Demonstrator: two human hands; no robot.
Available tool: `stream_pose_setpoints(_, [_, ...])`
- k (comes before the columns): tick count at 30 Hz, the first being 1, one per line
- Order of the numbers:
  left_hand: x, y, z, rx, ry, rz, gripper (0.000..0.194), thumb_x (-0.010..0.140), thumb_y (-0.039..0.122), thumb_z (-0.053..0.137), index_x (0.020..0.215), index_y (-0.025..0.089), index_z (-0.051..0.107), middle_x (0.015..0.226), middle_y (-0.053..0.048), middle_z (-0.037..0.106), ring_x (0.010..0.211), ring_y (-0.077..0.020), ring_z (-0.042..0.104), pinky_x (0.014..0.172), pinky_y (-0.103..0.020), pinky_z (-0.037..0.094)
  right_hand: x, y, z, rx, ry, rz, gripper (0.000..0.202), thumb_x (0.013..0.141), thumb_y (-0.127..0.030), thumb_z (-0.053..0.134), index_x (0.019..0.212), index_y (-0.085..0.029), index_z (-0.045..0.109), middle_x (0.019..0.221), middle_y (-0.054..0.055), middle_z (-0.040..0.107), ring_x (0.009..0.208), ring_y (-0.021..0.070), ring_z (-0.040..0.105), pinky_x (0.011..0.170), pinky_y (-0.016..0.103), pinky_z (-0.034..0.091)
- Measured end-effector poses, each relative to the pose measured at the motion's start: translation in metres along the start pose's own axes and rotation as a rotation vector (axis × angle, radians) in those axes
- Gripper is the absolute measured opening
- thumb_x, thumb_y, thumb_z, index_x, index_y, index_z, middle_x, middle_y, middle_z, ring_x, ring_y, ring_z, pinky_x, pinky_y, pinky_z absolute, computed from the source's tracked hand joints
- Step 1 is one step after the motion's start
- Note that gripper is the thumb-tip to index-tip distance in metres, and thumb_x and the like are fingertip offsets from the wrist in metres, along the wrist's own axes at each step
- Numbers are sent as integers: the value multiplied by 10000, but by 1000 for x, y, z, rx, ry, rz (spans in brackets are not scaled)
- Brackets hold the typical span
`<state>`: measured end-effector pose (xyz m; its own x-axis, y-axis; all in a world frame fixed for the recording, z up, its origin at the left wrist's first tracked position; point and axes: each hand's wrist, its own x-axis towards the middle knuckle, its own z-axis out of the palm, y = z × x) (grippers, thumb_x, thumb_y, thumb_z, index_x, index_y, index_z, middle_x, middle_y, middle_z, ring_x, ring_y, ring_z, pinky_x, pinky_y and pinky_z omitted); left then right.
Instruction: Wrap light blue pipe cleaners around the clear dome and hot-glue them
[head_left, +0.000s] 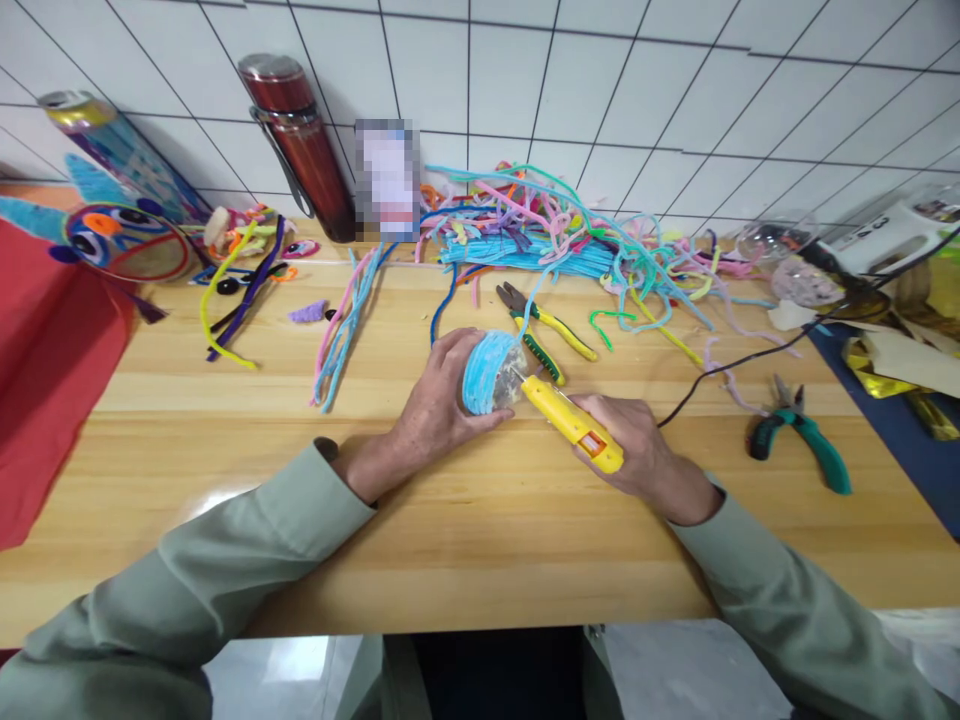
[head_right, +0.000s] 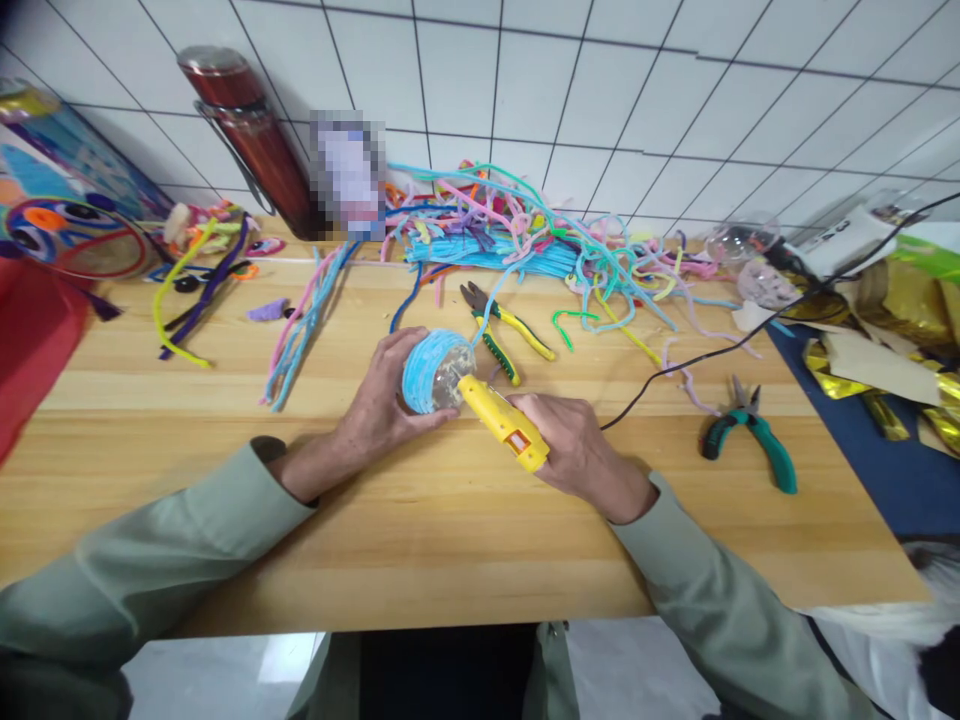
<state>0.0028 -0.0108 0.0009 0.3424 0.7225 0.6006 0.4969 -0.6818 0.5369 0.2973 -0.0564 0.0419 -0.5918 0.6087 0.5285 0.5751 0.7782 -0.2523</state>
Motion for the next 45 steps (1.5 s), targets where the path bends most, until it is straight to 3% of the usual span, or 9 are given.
stream_pose_setpoints(9, [1, 1, 0, -3, 15, 8, 1049, 806, 474, 980, 1640, 309, 365, 1555, -161, 558, 1478, -388, 579, 1229, -620, 557, 2, -2, -1, -6, 29, -22, 260, 1025, -157, 586, 1272, -233, 613, 952, 64, 830, 745, 230, 791, 645, 331, 600])
stream_pose_setpoints(22, [1, 0, 0, -4, 1, 1, 1016, 825, 512, 959, 1635, 302, 381, 1561, -153, 567, 1482, -382, 575, 1243, -619, 539, 4, -3, -2, -27, 24, -41, 175, 1051, -169, 550, 1212, -226, 587, 884, 47, 801, 689, 210, 764, 590, 313, 543])
stream_pose_setpoints(45, [1, -2, 1, -20, 2, 20, 1031, 836, 506, 954, 1656, 331, 353, 1568, -149, 544, 1488, -387, 576, 1248, -631, 541, 4, -5, -1, 4, 10, -22, 199, 1028, -147, 565, 1203, -232, 607, 853, 30, 781, 667, 208, 732, 599, 311, 531])
